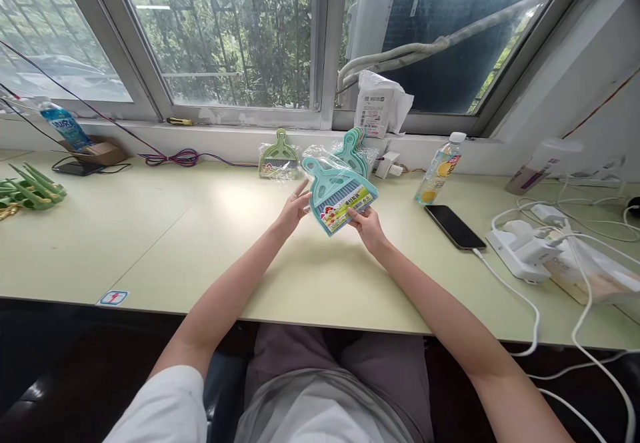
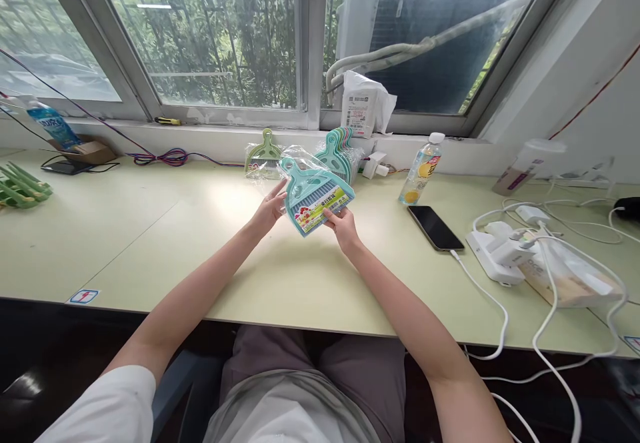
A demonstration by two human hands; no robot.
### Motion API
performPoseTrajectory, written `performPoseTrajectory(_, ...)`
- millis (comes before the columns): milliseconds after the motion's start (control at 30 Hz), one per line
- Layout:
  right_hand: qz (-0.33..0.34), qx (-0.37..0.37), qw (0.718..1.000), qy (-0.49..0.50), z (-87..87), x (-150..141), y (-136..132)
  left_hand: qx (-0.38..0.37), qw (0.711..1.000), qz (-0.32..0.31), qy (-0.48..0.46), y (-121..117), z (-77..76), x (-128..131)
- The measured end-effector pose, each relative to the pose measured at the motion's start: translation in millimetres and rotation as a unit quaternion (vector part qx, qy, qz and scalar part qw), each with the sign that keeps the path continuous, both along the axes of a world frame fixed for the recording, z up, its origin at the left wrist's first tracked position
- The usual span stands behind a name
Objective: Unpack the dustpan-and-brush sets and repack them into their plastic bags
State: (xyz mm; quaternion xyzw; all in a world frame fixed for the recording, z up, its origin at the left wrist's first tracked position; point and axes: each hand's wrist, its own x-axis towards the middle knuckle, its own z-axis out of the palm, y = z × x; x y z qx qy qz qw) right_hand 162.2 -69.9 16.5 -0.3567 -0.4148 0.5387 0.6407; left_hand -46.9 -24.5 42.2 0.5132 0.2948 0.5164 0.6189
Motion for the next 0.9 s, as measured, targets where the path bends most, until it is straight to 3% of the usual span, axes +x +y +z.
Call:
performPoseTrajectory(167, 0.009, 0.002, 1.000, 0.011, 1.0, -4, -1, 0.014, 1.000, -0.015, -0.007, -2, -1.6, 3)
performPoseTrajectory(300, 0.009, -0.014, 1.000, 0.005, -0.1, -8, -3, -0.039, 0.997, -0.060, 0.012, -5, -11.3, 13)
performPoseTrajectory(500, -0.039, -0.026, 0.998, 0.045, -4.4, -15, -4, 0.002, 0.998, -0.020, -0.053, -11, -23.4, 30)
performPoseTrajectory(733, -0.096, -0.048, 0.992, 0.063, -7.0, -14, -4, -0.036, 0.994, -0.096, -0.042, -25, -29.8, 46)
performPoseTrajectory(800, -0.105, -0.044, 0.991, 0.067, -7.9, -13, -3, -0.017, 0.996, -0.083, -0.034, -28, -29.0, 48)
performPoseTrajectory(900, -0.102, -0.031, 0.992, 0.066, -8.3, -14, -3, -0.007, 1.000, -0.007, -0.001, -30, -28.0, 50)
